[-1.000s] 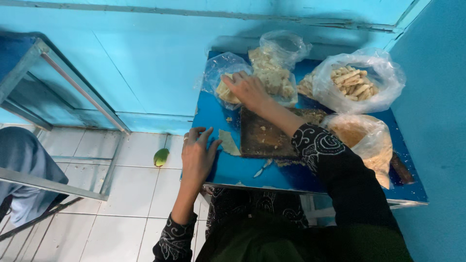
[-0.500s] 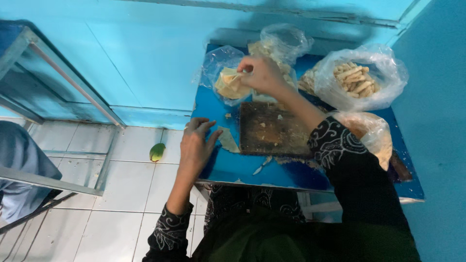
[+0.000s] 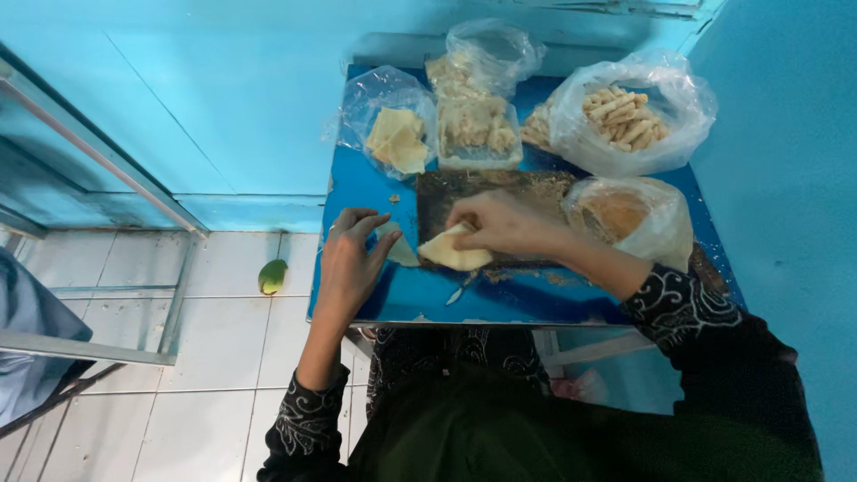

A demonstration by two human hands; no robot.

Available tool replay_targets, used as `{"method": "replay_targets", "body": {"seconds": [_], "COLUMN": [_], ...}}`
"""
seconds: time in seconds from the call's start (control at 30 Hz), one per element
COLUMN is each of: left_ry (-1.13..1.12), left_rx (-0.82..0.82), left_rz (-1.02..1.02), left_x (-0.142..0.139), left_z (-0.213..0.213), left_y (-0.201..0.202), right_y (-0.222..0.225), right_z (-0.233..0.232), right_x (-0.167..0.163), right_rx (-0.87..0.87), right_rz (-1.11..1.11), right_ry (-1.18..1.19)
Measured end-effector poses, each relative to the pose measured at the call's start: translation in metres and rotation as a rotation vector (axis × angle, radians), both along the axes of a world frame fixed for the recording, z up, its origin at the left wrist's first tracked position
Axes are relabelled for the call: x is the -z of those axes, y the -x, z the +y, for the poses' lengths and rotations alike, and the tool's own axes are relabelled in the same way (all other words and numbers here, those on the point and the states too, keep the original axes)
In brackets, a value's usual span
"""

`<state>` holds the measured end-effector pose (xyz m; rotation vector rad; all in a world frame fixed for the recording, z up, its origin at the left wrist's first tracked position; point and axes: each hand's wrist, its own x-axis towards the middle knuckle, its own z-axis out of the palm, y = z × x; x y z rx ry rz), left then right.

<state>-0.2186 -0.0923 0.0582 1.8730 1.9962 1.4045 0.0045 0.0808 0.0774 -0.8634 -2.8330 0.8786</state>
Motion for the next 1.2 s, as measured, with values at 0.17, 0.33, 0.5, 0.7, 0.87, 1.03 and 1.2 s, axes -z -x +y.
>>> {"method": "replay_targets", "body": {"seconds": [0.17, 0.33, 0.5, 0.7, 0.87, 1.03, 1.2], "left_ry": [-0.021, -0.038, -0.024, -0.111, -0.078, 0.002, -0.192], "left_rx": [-0.003, 0.086, 0.113, 0.039, 0.139, 0.219, 0.134], "left_rz": [-0.002, 0.075, 0.047, 0.037, -0.138, -0.51, -0.618], "left_x": [-0.003, 0.003, 0.015, 0.01, 0.005, 0.006, 0.014], "left_z": [-0.013, -0.012, -0.002, 0.007, 0.017, 0.023, 0.022], "left_y": [-0.011, -0.046, -0.067, -0.068, -0.09, -0.104, -0.114], "right_y": [-0.054, -0.076, -0.086, -0.124, -0.105, -0.11, -0.068], "right_z": [0.014, -0.027, -0.058, -0.026, -0.02, -0.019, -0.029], "right_x": [-0.02, -0.016, -0.001, -0.024, -0.005, -0.011, 0.016], "right_rx": [0.314, 0.267, -0.092, 0.361, 0.186, 0.397, 0.145], "right_rz": [0.032, 0.217, 0.187, 0.154, 0.25, 0.456, 0.523], "right_ry": [-0.115, -0.028, -0.222, -0.292, -0.348, 0.012, -0.042]}}
